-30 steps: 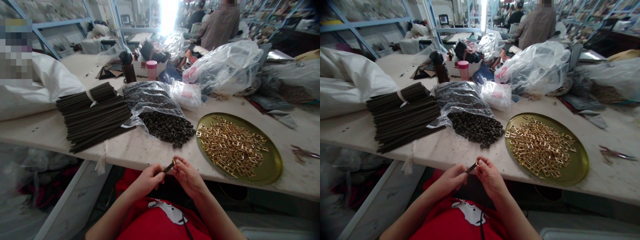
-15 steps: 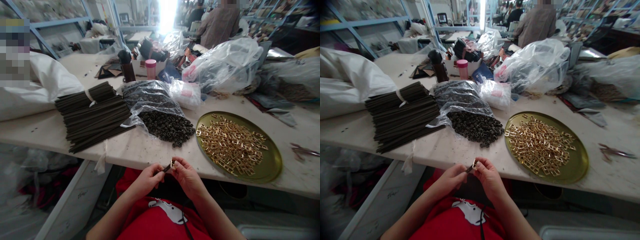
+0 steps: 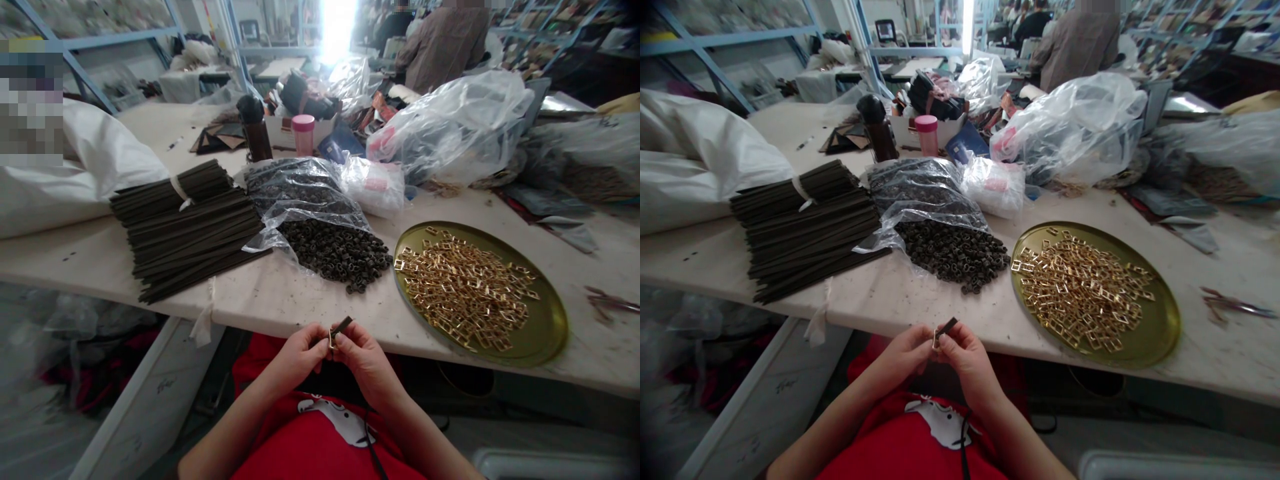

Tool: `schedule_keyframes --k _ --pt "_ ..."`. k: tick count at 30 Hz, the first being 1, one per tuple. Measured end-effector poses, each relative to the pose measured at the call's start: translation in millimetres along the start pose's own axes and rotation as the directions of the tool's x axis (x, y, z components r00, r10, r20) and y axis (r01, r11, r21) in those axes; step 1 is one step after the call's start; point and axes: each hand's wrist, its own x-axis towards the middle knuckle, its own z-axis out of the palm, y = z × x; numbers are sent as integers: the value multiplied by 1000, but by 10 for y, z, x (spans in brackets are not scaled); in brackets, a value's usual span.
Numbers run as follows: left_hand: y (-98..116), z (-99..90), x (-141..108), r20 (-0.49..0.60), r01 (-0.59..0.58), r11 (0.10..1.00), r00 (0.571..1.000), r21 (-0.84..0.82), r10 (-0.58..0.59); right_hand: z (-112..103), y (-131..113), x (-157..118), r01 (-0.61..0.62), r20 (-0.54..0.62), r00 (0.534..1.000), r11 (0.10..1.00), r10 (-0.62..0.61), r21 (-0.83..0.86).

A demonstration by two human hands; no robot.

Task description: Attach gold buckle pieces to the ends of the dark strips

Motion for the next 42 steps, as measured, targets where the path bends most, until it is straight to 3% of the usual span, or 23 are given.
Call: schedule_keyframes --k 5,12,20,29,38,42 --pt "-69 -7 22 -23 13 999 1000 37 -12 -49 55 -12 -15 11 1000 999 15 -52" --pt "-79 -11 20 -38 2 996 999 91 2 -39 49 -28 -41 -3 999 999 41 4" --pt "-73 11 22 -143 -71 960 983 272 113 43 4 -54 -112 -57 991 987 119 113" --pt "0 55 -22 -104 -111 926 982 361 159 0 13 -50 -180 -45 981 970 190 164" --pt "85 21 -80 39 -149 956 989 254 144 -39 4 -39 25 -29 999 1000 -26 -18" --pt "67 62 -66 -35 -80 987 996 142 85 -65 12 -37 60 -14 998 995 -62 -76"
